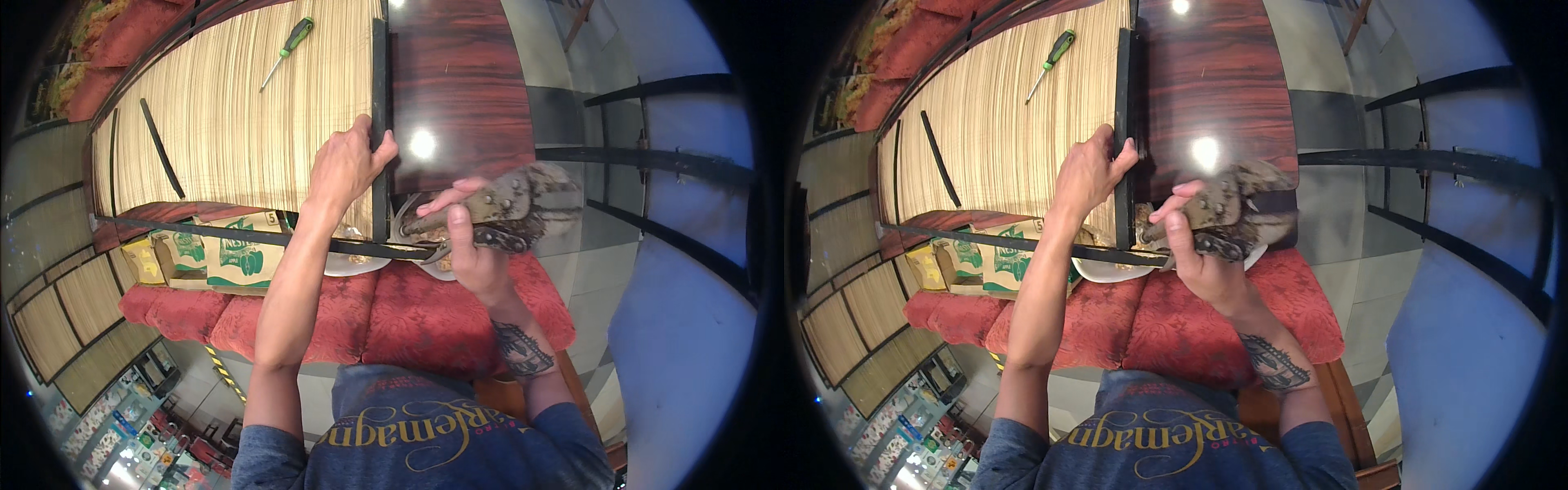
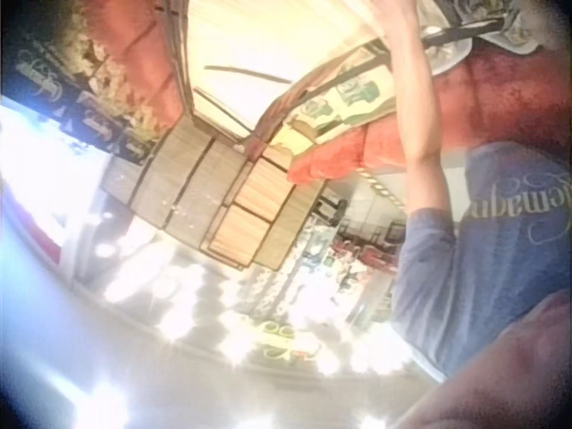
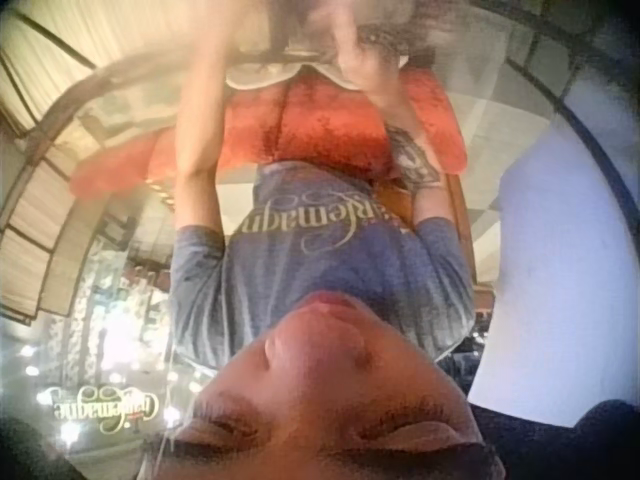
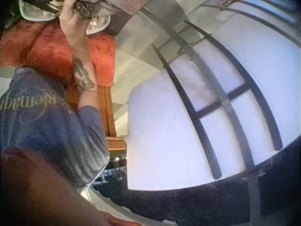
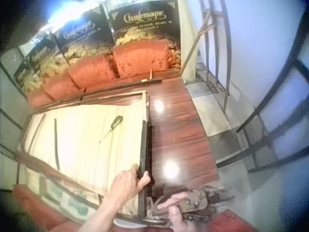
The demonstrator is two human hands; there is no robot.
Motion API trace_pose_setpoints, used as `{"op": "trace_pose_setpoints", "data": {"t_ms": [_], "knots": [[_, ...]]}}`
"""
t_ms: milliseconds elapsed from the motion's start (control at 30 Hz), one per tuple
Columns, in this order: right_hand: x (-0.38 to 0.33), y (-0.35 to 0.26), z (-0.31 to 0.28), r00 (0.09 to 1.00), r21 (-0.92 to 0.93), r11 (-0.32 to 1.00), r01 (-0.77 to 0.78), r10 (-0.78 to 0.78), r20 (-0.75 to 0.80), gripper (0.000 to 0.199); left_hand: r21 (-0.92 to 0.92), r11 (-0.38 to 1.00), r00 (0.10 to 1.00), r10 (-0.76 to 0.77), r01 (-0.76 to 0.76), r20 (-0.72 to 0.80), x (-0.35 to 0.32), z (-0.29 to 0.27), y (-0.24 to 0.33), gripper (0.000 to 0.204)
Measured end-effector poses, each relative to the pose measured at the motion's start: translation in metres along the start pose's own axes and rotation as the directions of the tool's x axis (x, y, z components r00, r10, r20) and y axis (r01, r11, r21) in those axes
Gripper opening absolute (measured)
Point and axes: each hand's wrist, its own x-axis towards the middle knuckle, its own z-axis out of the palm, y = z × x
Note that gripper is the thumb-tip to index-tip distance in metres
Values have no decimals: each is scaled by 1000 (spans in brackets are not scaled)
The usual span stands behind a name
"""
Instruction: The person uses pliers to hammer a metal frame onto a bamboo mat and then uses a screwdriver to tighten screws along the edge of the mat. The person works on a table covered with a red cloth in a room with visible shelving.
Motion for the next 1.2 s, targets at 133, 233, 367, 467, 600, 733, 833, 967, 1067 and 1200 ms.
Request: {"op": "trace_pose_setpoints", "data": {"t_ms": [133,233,367,467,600,733,833,967,1067,1200], "knots": [[7,-7,5,975,-281,934,222,-211,68,24,-11,1000,1000,-12,12,-7,-1,5,-4,44],[2,-17,13,971,-236,944,231,-237,1,29,-20,1000,999,-11,10,-36,3,3,-3,44],[0,-11,20,980,-299,938,178,-195,-30,31,-7,1000,996,16,-17,-87,7,2,-2,44],[-3,-17,23,965,-52,973,227,-231,-120,33,-27,999,996,33,-36,-79,4,4,-4,43],[-4,-4,32,961,-145,972,184,-209,-181,24,-93,994,994,41,-50,-102,8,6,1,42],[6,8,22,974,-119,992,42,-67,-217,19,-102,993,994,54,-64,-95,3,22,0,42],[16,-24,9,961,-6,975,224,-222,-166,25,-96,993,996,59,-66,-74,7,7,-6,44],[4,-14,-12,950,-172,936,307,-311,4,32,-79,997,999,4,-2,36,8,1,5,44],[5,-9,-15,949,-369,875,314,-300,95,34,-45,999,999,-28,30,46,8,-1,4,44],[6,-30,-6,934,-3,937,350,-349,-75,32,-53,997,997,-51,54,61,9,-1,8,43]]}}
